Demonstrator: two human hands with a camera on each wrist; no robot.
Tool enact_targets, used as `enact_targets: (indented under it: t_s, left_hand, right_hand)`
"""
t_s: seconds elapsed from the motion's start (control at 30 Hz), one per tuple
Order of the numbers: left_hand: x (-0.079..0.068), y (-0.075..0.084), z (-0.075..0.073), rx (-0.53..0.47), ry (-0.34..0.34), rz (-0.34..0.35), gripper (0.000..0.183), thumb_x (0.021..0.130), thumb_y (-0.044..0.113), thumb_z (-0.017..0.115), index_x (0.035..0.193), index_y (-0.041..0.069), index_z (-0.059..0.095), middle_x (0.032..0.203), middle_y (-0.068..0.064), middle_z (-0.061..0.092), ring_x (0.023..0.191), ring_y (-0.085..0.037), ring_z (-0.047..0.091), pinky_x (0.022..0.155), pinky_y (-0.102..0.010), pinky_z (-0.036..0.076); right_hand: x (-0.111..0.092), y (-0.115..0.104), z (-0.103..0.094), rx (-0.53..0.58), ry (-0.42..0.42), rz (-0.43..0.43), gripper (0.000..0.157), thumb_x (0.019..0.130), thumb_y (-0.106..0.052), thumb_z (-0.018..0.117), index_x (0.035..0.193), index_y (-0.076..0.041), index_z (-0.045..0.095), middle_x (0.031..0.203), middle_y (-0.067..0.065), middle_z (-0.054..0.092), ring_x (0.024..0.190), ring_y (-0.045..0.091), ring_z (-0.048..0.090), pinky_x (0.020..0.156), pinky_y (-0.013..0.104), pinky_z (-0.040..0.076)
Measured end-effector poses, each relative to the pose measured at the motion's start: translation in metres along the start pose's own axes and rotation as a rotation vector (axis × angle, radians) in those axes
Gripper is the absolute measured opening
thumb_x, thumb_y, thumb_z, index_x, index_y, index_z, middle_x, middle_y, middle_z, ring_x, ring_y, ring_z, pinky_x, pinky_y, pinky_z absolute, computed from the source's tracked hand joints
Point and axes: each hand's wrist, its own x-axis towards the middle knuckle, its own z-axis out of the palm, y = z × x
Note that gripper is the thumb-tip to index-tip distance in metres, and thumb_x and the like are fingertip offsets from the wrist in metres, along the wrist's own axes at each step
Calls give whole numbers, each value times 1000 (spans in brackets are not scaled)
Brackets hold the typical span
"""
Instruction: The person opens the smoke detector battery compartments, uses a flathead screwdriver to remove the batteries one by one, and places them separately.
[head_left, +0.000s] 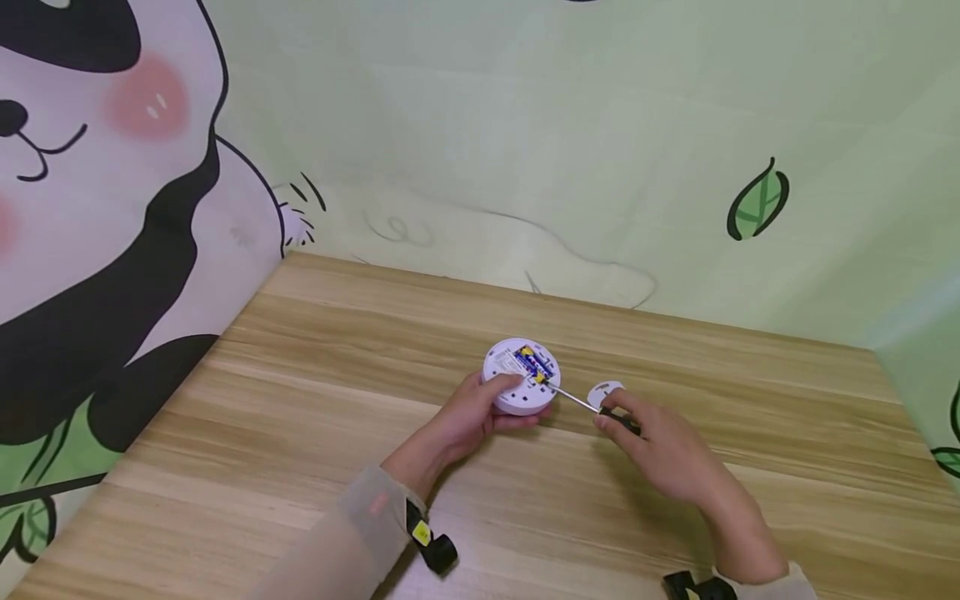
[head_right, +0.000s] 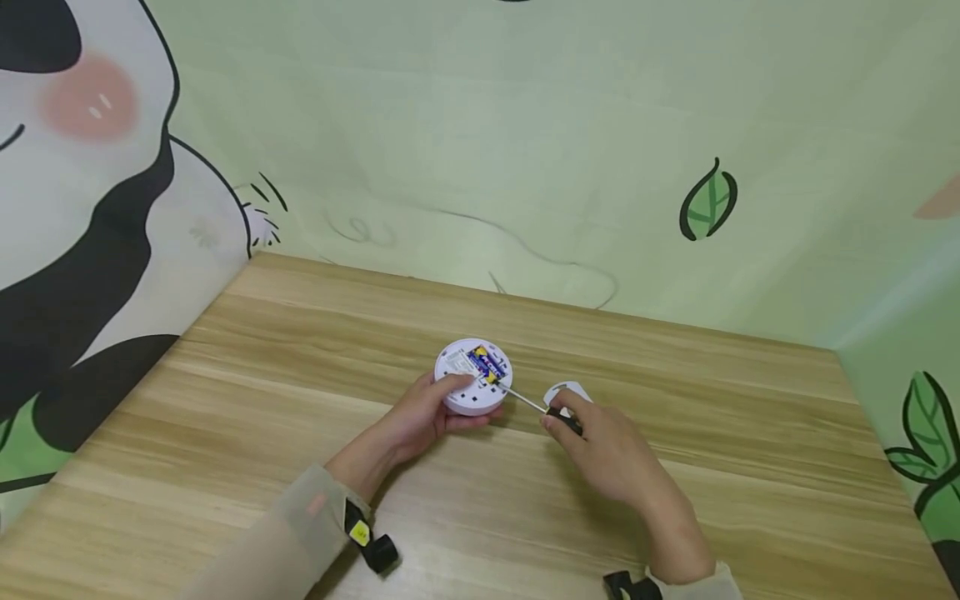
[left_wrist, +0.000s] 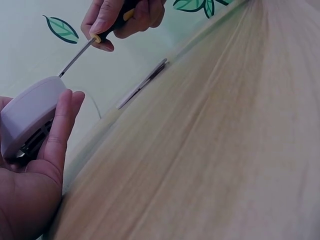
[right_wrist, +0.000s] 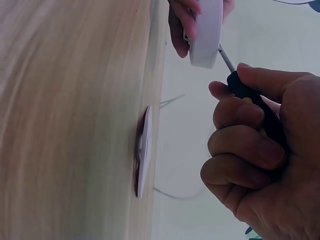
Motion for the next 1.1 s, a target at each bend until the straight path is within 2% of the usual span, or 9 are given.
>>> enact_targets:
  t_s: [0.43,0.7,1.1]
  left_hand:
    - [-1,0,-2,-28,10,-10,52,105,17,52,152,1,36,132,-34,65,104,-34,77,90,-34,66]
    - [0,0,-1,-41,2,-12,47,106,17,50,149,1,41,123,-33,70,99,-30,78,87,-31,66]
    - [0,2,-2,-54,-6,-24,48,107,19,48,152,4,38,130,-33,66,103,-29,77,84,-27,66]
  right_hand:
    - [1,4,4,50,-6,8,16,106,-36,60,107,-21,65,68,-7,37,62,13,39,54,25,32]
    - [2,7,6,105,-17,0,14,106,-34,59,105,-21,65,69,-7,36,61,11,35,53,24,30]
    - [4,10,11,128,0,-24,15,106,-35,59,104,-21,64,68,-8,37,61,10,34,53,24,31]
